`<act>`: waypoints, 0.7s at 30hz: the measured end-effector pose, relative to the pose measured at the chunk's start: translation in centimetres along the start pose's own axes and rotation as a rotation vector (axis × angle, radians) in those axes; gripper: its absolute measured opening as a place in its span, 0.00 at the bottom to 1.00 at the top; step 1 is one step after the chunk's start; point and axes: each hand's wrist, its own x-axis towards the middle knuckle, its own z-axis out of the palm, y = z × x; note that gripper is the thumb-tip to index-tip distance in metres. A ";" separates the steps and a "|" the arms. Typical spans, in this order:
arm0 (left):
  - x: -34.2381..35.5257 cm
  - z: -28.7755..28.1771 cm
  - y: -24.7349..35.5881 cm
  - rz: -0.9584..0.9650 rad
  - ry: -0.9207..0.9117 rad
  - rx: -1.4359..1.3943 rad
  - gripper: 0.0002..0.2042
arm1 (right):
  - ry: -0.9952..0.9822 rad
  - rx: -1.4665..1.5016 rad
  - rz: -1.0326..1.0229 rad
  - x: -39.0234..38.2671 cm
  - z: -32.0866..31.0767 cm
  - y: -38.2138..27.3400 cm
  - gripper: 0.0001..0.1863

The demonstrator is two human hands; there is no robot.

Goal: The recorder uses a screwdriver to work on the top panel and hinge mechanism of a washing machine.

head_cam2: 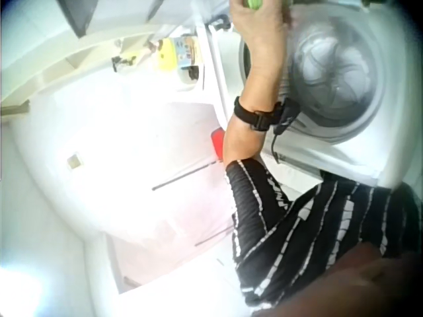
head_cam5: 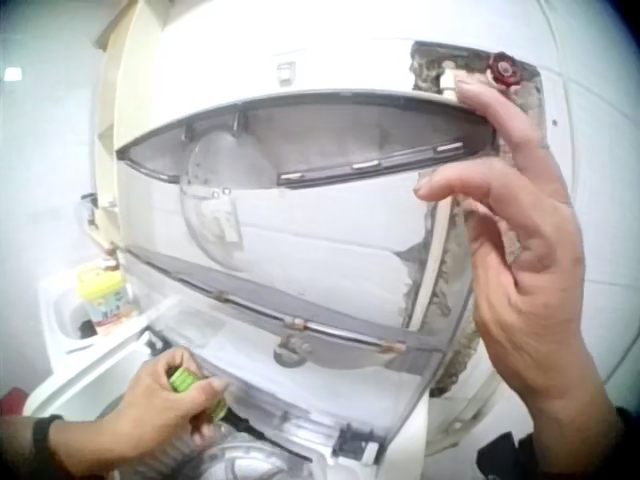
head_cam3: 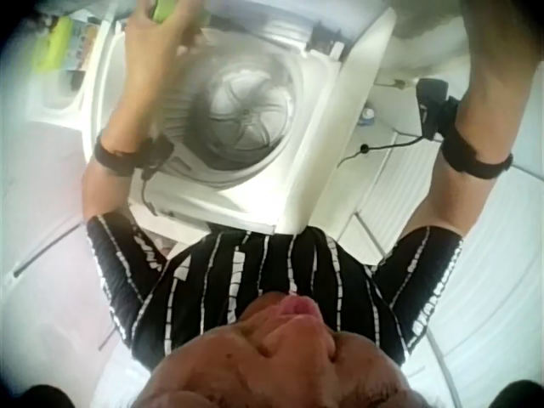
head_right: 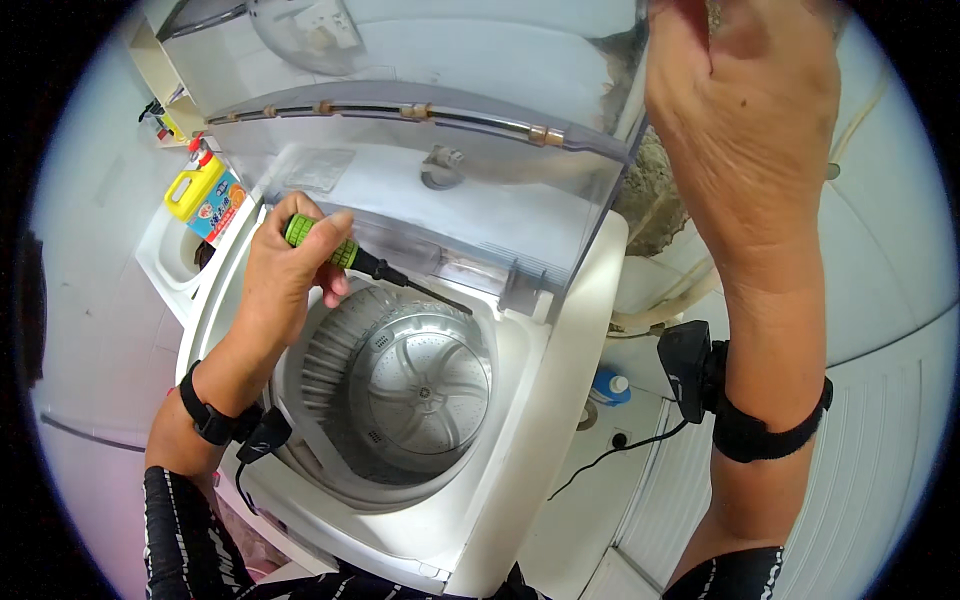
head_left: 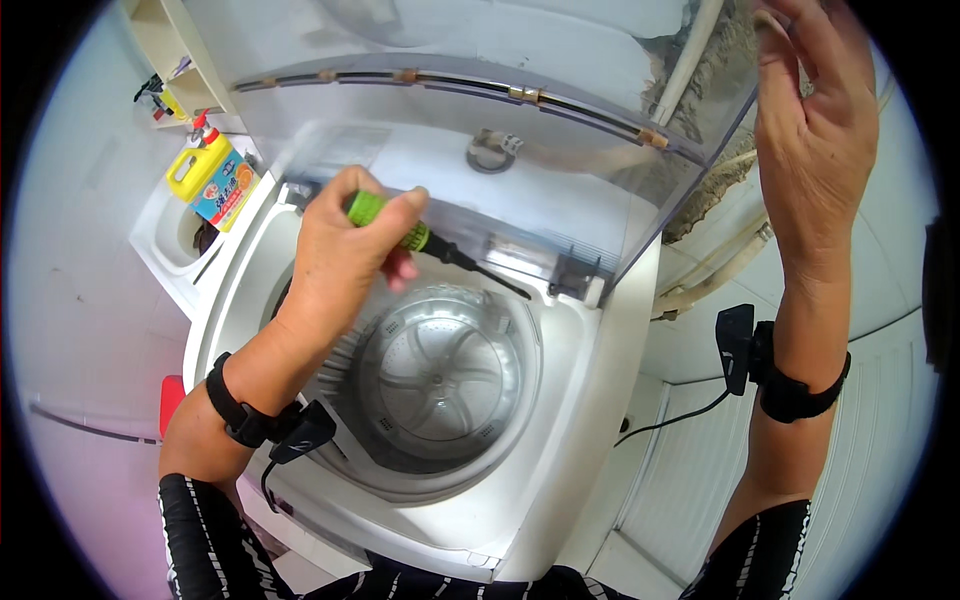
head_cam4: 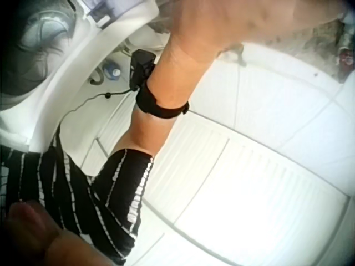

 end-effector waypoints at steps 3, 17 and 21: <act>-0.2 -0.5 -0.7 -0.032 0.029 -0.027 0.14 | -0.094 0.107 0.131 0.0 -0.7 -1.2 0.21; -0.3 1.2 -0.3 -0.042 -0.100 -0.168 0.07 | -0.244 0.002 0.412 -6.8 -2.0 -5.9 0.30; -0.5 1.8 0.1 -0.110 -0.209 -0.180 0.08 | -0.435 0.018 0.469 -9.2 -2.9 -7.4 0.28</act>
